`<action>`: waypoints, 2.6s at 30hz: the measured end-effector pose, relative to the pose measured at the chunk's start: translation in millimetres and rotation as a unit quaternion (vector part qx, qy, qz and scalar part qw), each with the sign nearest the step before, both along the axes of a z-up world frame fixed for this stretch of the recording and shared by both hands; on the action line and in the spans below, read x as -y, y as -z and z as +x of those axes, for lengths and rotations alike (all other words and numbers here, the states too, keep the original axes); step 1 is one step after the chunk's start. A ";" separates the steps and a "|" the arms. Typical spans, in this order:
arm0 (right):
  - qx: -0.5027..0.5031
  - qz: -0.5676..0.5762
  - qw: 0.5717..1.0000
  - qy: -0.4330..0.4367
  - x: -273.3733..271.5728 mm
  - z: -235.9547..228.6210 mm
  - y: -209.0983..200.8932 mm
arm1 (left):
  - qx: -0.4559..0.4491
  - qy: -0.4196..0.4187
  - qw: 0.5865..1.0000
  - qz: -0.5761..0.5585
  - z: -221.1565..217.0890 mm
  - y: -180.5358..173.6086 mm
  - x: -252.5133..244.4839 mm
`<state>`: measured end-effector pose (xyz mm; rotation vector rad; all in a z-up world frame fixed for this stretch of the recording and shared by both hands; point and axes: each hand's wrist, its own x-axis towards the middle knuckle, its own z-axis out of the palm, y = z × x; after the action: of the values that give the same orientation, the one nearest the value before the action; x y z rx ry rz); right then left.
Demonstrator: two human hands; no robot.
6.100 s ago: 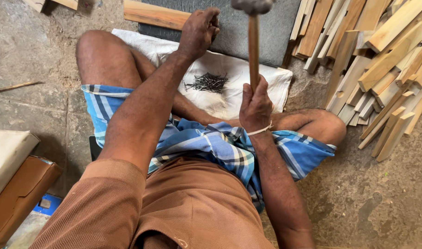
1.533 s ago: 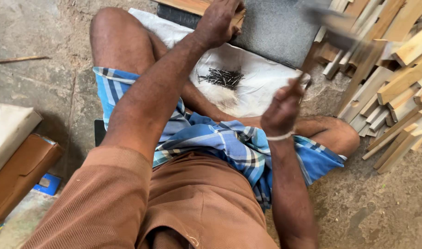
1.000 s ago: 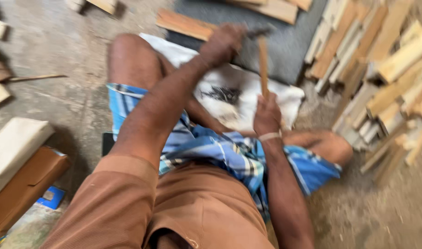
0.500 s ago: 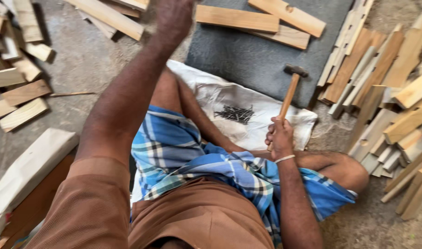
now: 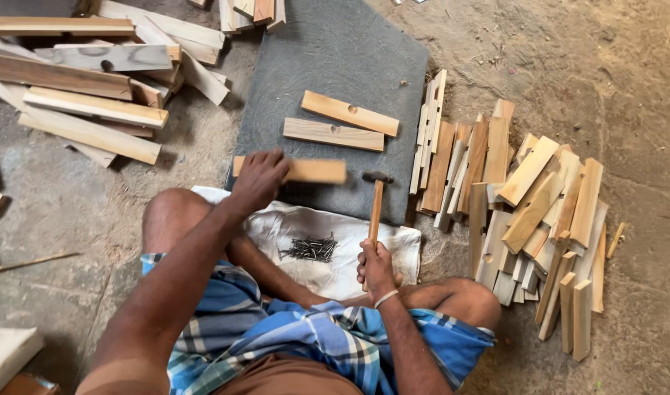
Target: The person sits on the floor and uses a hammer to drive nails into small wooden blocks. They pick up nails from a pile on a sack, position them on the wood, and strike them with the hammer before moving the finished pieces aside.
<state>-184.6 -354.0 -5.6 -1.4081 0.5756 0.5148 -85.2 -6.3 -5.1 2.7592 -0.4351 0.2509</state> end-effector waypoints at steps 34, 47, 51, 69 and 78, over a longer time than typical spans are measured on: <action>0.015 -0.057 0.994 -0.097 -8.7 -25.2 -0.7 | -0.173 0.037 0.969 -0.170 -113.1 32.7 100.6; -0.027 0.114 0.989 -0.094 0.0 4.2 6.9 | -0.102 -0.066 0.897 -0.424 -36.7 94.7 73.4; -0.044 0.080 0.991 -0.100 -12.8 3.0 -16.6 | 0.012 -0.103 0.927 -0.360 -7.5 54.8 67.0; 0.269 -0.456 0.805 -0.267 -25.5 -7.6 -64.8 | -0.019 -0.062 0.960 -0.273 16.1 56.1 83.5; 0.365 -0.362 0.843 -0.160 -5.3 -21.7 -60.8 | -0.017 -0.029 0.942 -0.333 6.9 50.5 69.3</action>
<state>-206.3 -348.6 55.2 -2.2819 -0.1339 -0.0449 -78.3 -75.6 -55.6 2.1077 -0.2045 0.2978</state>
